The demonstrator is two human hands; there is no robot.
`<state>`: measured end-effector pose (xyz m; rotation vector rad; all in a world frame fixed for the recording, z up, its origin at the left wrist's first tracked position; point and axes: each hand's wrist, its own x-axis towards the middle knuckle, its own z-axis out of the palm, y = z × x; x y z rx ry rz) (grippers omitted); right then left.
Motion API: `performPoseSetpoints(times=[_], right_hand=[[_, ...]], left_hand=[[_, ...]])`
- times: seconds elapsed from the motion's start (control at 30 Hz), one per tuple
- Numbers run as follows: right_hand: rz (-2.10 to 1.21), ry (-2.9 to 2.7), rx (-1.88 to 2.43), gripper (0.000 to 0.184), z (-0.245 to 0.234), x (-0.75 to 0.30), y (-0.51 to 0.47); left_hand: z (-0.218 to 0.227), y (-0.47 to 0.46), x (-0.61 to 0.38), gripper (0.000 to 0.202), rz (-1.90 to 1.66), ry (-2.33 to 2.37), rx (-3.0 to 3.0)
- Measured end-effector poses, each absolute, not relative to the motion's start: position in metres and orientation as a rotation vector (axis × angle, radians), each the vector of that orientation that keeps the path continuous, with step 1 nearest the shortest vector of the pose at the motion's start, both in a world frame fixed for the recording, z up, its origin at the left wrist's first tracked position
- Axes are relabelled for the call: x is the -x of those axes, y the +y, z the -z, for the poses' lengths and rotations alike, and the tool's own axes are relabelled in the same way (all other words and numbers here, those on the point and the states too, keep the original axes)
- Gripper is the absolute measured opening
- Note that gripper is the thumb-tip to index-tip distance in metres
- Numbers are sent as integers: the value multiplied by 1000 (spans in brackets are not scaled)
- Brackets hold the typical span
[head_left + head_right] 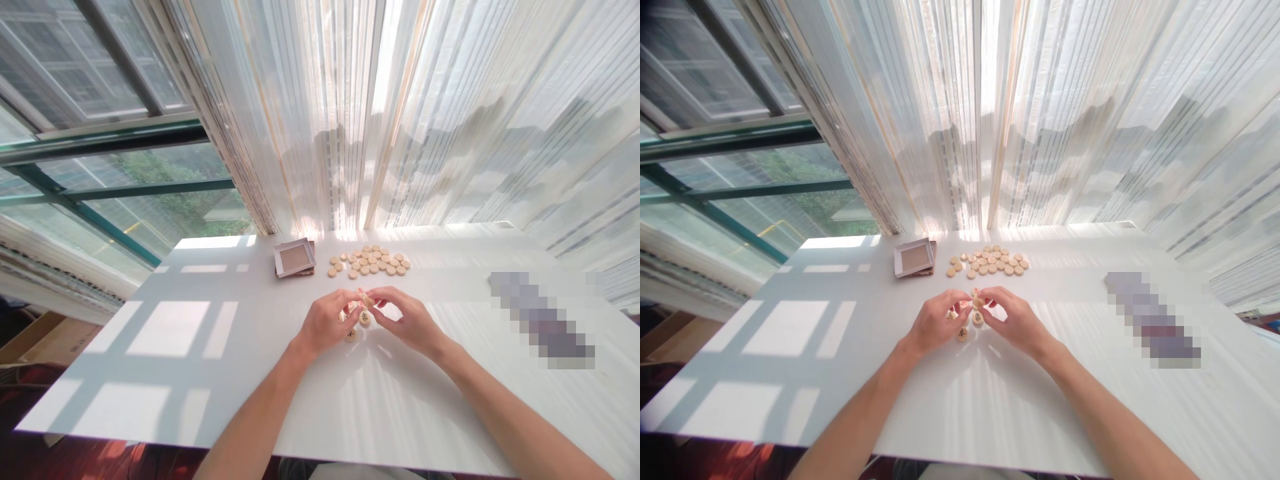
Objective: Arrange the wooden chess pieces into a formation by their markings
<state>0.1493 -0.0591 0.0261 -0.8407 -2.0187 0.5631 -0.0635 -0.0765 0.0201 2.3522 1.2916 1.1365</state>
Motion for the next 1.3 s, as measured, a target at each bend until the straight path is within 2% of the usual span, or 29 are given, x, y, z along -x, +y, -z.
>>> performPoseSetpoints(times=[0.17, 0.57, 0.93, 1.3], right_hand=[[-546, -2040, 751, 27, -23, -148, -64], [-432, -2003, 697, 33, -20, -143, -68], [-476, -2029, 679, 34, -19, -144, -68], [-577, -1976, 774, 27, -21, -144, -67]], left_hand=[[-19, -78, 62, 16, -1133, 1234, -2298], [-25, -80, 53, 20, -1171, 1128, -1666], [-23, -82, 51, 19, -1232, 1171, -1793], [-16, -80, 54, 28, -1280, 1147, -2049]])
